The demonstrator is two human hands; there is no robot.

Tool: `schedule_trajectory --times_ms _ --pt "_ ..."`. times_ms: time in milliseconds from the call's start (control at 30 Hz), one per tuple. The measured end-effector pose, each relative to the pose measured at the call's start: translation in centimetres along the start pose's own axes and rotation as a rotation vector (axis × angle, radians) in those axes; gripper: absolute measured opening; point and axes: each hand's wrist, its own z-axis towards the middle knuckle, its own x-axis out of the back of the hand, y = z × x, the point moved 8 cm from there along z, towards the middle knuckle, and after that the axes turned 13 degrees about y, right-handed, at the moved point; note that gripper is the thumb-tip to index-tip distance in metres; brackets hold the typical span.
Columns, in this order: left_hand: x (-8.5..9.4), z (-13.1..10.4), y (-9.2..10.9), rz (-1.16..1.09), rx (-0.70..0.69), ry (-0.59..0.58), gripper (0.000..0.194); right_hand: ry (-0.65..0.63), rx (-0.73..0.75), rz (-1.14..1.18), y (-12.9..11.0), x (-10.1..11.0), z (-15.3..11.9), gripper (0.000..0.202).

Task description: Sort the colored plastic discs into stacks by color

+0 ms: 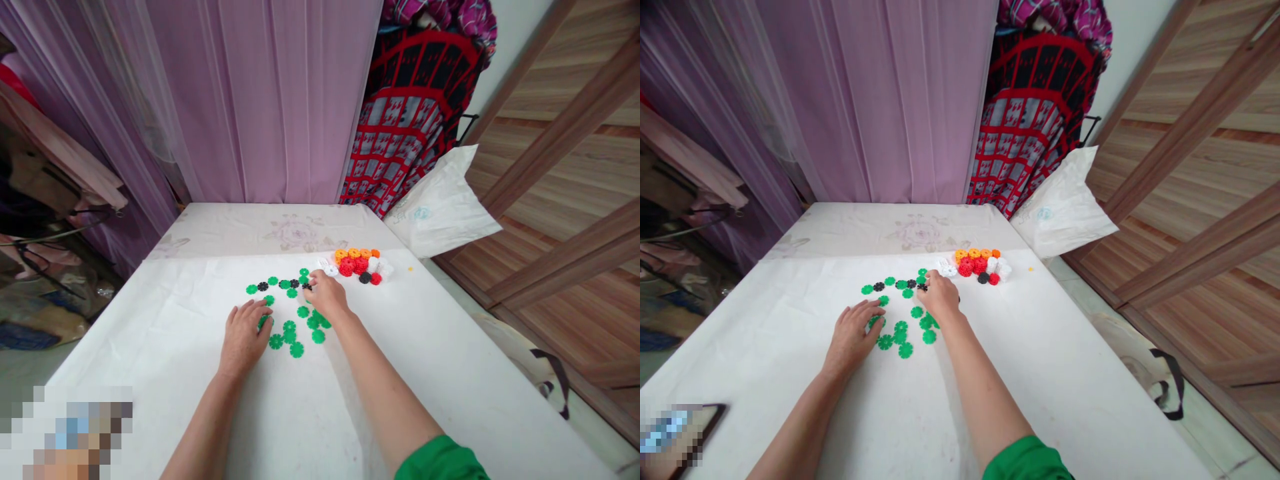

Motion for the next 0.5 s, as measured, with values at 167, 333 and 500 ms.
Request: schedule_trajectory --times_ms 167,333,500 --pt "-0.1 -0.1 0.0 -0.009 0.004 0.005 0.024 0.208 -0.178 0.184 7.0 4.7 -0.3 0.040" --pt "0.0 0.0 0.0 -0.001 0.005 0.000 0.023 0.204 -0.158 0.169 9.4 5.4 -1.3 0.041" --pt "0.0 0.0 0.0 0.000 -0.001 0.002 0.023 0.177 -0.081 0.029 8.1 4.0 -2.0 0.042"
